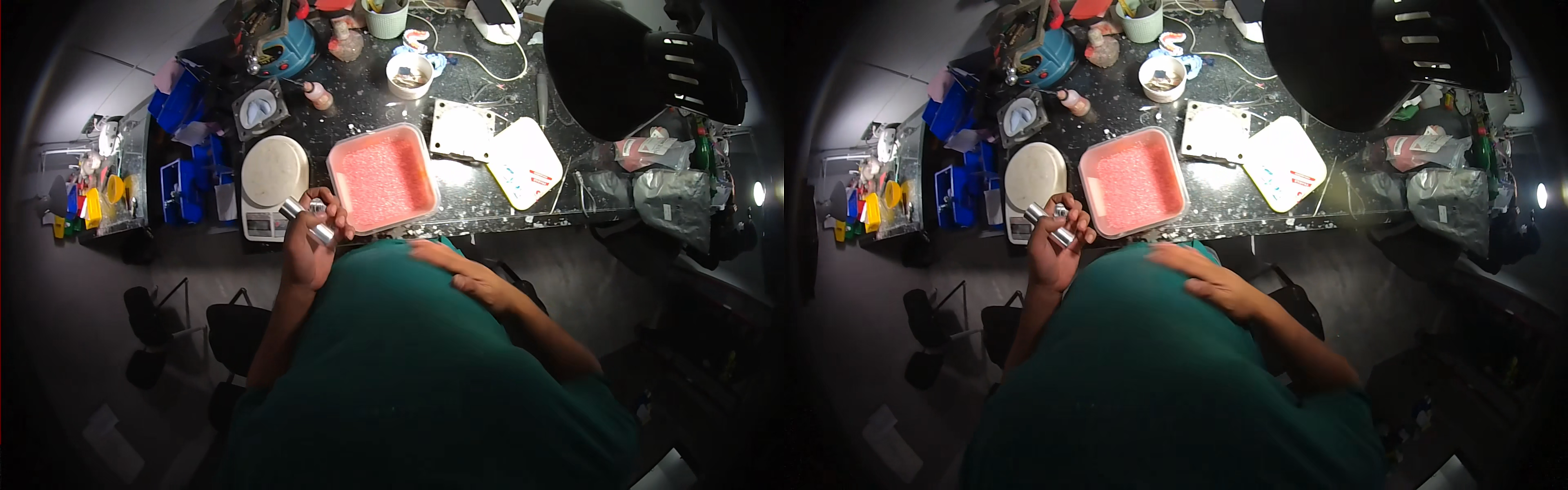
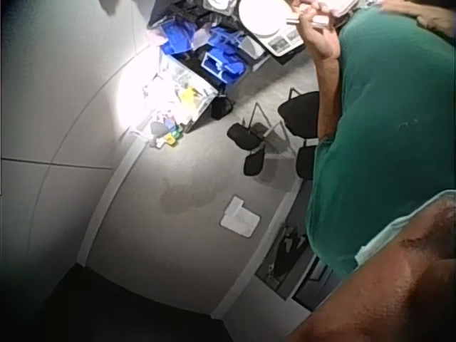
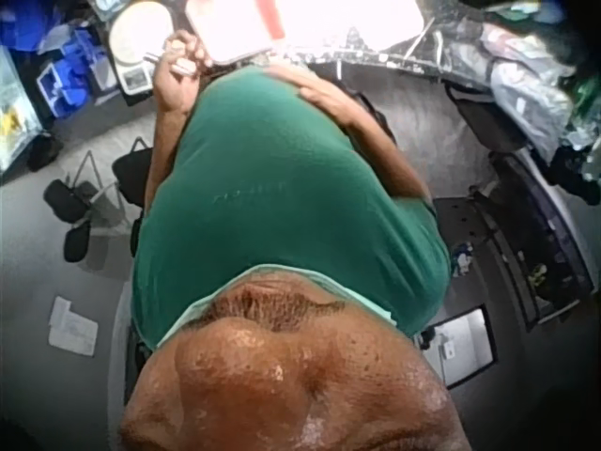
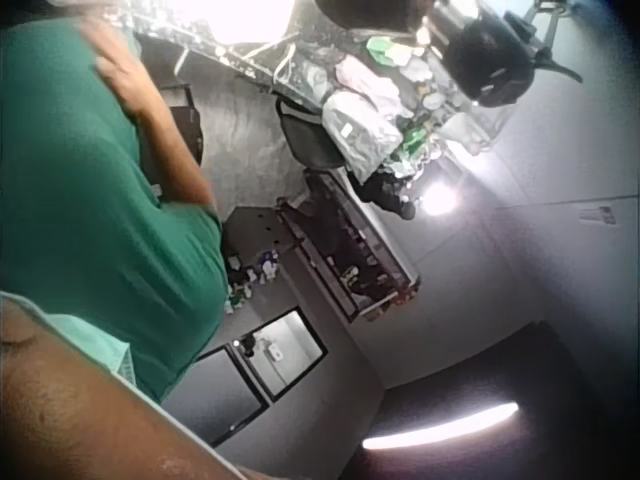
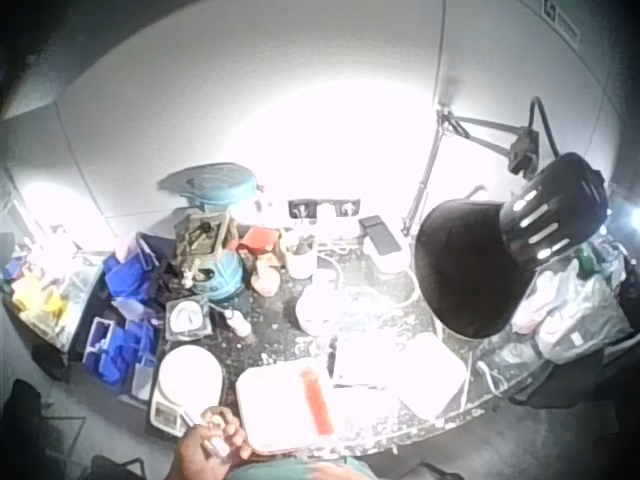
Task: The person mixes a pink substance in a container by hand, then uses a metal tool to apply and shape the material onto small dental molds.
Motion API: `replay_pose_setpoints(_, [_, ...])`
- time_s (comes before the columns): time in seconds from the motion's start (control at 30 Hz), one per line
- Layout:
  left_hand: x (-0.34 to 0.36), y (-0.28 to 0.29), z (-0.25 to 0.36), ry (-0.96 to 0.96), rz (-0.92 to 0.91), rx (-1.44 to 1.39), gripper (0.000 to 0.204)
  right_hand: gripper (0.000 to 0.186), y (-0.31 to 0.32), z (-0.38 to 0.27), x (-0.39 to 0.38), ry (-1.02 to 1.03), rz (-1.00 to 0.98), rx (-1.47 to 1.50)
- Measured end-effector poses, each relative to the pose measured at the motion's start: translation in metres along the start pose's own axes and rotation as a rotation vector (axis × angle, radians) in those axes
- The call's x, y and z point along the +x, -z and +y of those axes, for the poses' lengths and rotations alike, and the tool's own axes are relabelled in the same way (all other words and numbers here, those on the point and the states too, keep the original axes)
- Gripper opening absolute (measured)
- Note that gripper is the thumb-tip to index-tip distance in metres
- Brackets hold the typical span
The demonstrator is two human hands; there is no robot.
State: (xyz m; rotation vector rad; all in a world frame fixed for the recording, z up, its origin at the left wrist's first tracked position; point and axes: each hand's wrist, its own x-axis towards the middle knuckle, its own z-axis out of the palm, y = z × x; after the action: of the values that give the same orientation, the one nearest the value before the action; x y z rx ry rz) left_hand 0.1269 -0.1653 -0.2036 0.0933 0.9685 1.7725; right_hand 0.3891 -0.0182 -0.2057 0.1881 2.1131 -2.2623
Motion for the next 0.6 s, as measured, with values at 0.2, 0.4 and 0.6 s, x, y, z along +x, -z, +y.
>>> replay_pose_setpoints(0.2, [0.002, 0.015, 0.021, 0.013, -0.061, 0.412, 0.02, 0.087, -0.067, 0.048, -0.028, -0.508, 0.463, 0.485])
replay_pose_setpoints(0.4, [-0.007, 0.004, 0.035, -0.209, -0.347, 0.945, 0.04, 0.031, -0.051, -0.082, 0.089, -0.108, 0.706, 0.161])
replay_pose_setpoints(0.6, [-0.012, 0.014, 0.04, -0.181, -0.528, 0.804, 0.076, 0.03, -0.076, -0.041, 0.123, -0.19, 0.526, 0.494])
